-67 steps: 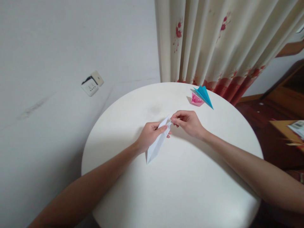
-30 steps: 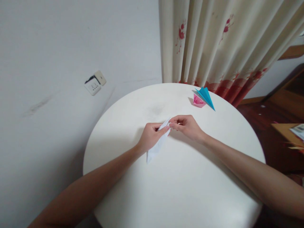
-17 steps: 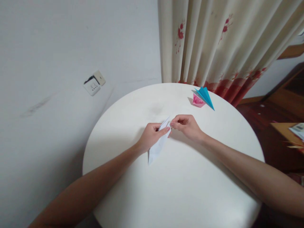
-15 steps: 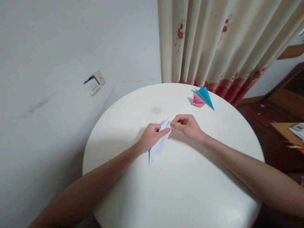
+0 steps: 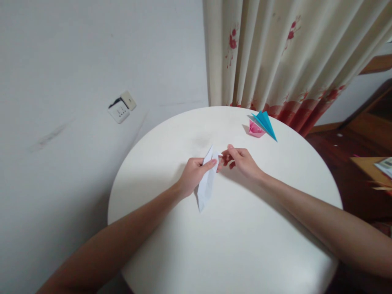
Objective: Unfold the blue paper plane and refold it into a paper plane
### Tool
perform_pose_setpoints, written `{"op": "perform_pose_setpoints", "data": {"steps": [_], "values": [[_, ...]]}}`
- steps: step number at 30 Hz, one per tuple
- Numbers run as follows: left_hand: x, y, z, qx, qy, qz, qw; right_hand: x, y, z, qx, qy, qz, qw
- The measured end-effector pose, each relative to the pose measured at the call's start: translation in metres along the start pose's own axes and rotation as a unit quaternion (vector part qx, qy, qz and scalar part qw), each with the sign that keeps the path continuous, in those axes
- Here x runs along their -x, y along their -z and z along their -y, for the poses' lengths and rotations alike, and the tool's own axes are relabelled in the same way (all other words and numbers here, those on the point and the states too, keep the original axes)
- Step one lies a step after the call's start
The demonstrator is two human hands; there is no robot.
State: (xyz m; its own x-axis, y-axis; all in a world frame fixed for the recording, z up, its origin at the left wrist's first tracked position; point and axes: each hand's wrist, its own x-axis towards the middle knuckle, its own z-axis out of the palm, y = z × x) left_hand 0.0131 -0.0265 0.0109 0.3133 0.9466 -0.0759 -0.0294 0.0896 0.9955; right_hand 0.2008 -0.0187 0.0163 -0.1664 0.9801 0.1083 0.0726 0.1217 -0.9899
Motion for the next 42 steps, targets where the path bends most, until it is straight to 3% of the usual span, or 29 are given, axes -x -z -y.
{"op": "perform_pose_setpoints", "data": {"steps": [7,15,25,33,36,38,42], "values": [[-0.001,-0.003,0.001,0.074,-0.025,-0.067,0.995,0.018,-0.024,-0.009,0.005,0.000,0.142,0.990],[0.000,0.000,-0.006,0.069,-0.048,-0.101,0.991,0.022,-0.028,-0.011,0.008,-0.008,0.181,0.983],[0.000,0.000,-0.005,0.038,-0.059,-0.114,0.991,0.023,-0.028,-0.008,0.026,0.004,0.178,0.984],[-0.002,-0.001,-0.003,0.061,-0.056,-0.086,0.993,0.021,-0.028,-0.006,0.052,0.022,0.121,0.991],[-0.002,0.001,-0.001,0.053,-0.045,-0.082,0.994,0.018,-0.021,-0.001,0.086,0.106,0.002,0.991],[0.000,0.001,0.000,0.035,-0.041,-0.073,0.996,0.017,-0.015,0.003,0.115,0.183,-0.069,0.974],[0.003,0.000,-0.001,0.005,-0.031,-0.051,0.998,0.015,-0.006,0.006,0.173,0.278,-0.078,0.942]]}}
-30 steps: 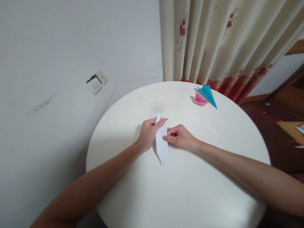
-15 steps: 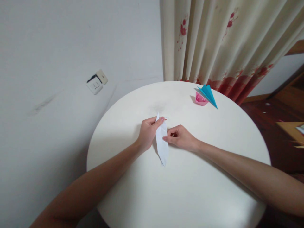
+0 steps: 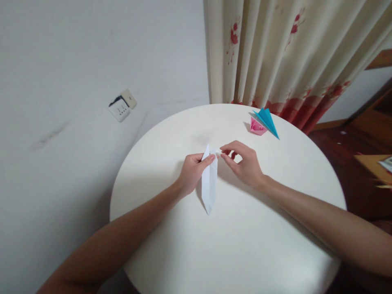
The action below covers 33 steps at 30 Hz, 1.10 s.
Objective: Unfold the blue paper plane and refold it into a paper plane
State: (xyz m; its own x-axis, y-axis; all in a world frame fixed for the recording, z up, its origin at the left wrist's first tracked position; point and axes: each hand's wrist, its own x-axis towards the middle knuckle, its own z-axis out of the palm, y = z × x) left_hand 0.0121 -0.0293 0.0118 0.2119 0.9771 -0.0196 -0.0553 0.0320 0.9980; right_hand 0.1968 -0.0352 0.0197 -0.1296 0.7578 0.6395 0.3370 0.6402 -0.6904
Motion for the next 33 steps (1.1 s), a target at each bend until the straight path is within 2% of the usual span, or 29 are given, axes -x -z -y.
{"op": "perform_pose_setpoints", "data": {"steps": [4,16,22,28,33], "values": [[0.0011,-0.0015,-0.0012,-0.006,0.002,0.012,1.000,0.0012,-0.0002,-0.0008,0.019,0.034,0.013,0.999],[0.0027,-0.0026,-0.0021,-0.012,-0.001,0.032,0.999,0.0001,-0.0001,-0.0045,0.066,0.056,0.020,0.996],[0.0033,-0.0048,-0.0053,-0.036,-0.015,0.031,0.999,0.0003,-0.0029,-0.0024,0.020,0.012,0.018,1.000],[0.0023,-0.0033,-0.0033,-0.052,-0.034,0.037,0.997,0.0020,-0.0062,-0.0029,-0.069,-0.076,0.026,0.994],[0.0021,-0.0034,-0.0024,-0.064,-0.051,0.017,0.997,0.0018,-0.0059,-0.0039,-0.085,-0.110,-0.008,0.990]]}}
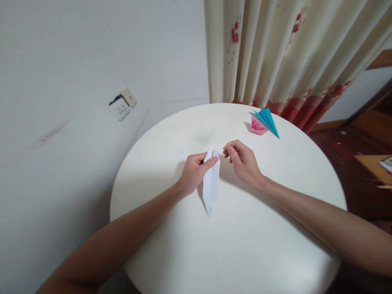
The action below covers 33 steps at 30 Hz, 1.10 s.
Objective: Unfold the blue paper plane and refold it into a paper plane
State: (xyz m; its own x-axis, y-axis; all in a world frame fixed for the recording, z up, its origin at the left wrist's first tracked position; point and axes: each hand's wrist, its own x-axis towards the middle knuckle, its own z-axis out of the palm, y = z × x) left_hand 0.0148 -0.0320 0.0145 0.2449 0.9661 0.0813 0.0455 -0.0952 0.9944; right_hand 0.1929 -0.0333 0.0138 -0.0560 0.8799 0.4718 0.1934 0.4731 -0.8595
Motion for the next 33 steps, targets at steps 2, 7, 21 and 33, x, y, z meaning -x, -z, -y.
{"op": "perform_pose_setpoints", "data": {"steps": [2,7,21,33], "values": [[0.0001,-0.0003,-0.0003,-0.005,-0.001,-0.006,1.000,-0.0002,0.0012,0.0027,0.032,0.019,-0.006,0.999],[0.0003,-0.0004,-0.0015,-0.011,-0.016,-0.007,1.000,0.0010,0.0021,0.0096,0.095,0.085,0.018,0.992],[0.0002,0.0011,0.0014,-0.036,-0.036,-0.008,0.999,0.0009,-0.0015,0.0074,0.026,0.046,-0.001,0.999],[0.0002,0.0001,0.0002,-0.041,-0.039,-0.021,0.998,-0.0008,0.0014,0.0017,0.001,0.006,0.010,1.000]]}}
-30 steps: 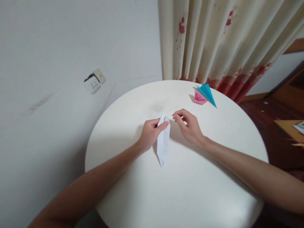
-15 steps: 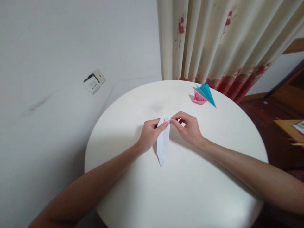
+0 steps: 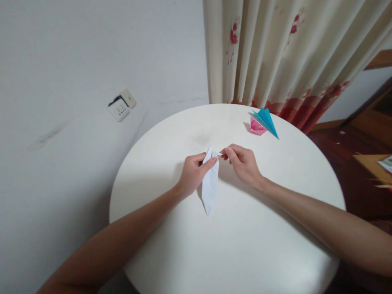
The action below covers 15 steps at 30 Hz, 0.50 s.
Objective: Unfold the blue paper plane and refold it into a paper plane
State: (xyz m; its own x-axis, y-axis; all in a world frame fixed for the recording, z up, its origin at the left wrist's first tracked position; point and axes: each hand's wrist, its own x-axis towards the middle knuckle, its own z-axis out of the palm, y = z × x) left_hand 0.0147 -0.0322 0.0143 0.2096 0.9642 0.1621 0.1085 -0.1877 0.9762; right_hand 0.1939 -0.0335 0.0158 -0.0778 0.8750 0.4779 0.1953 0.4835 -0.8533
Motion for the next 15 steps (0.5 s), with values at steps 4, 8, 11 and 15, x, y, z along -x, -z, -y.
{"op": "perform_pose_setpoints", "data": {"steps": [4,8,11,15], "values": [[0.0008,-0.0005,0.0006,-0.007,0.001,0.002,1.000,-0.0006,-0.0003,0.0010,-0.008,-0.006,0.001,1.000],[0.0011,-0.0003,-0.0005,-0.013,-0.012,0.001,1.000,0.0010,-0.0027,0.0033,0.012,0.008,0.011,1.000],[0.0009,0.0004,-0.0009,-0.014,-0.012,0.002,1.000,0.0014,-0.0036,0.0031,0.024,0.025,0.014,0.999],[0.0007,0.0005,-0.0004,-0.011,-0.003,-0.003,1.000,0.0003,-0.0029,0.0017,0.022,0.025,0.031,0.999]]}}
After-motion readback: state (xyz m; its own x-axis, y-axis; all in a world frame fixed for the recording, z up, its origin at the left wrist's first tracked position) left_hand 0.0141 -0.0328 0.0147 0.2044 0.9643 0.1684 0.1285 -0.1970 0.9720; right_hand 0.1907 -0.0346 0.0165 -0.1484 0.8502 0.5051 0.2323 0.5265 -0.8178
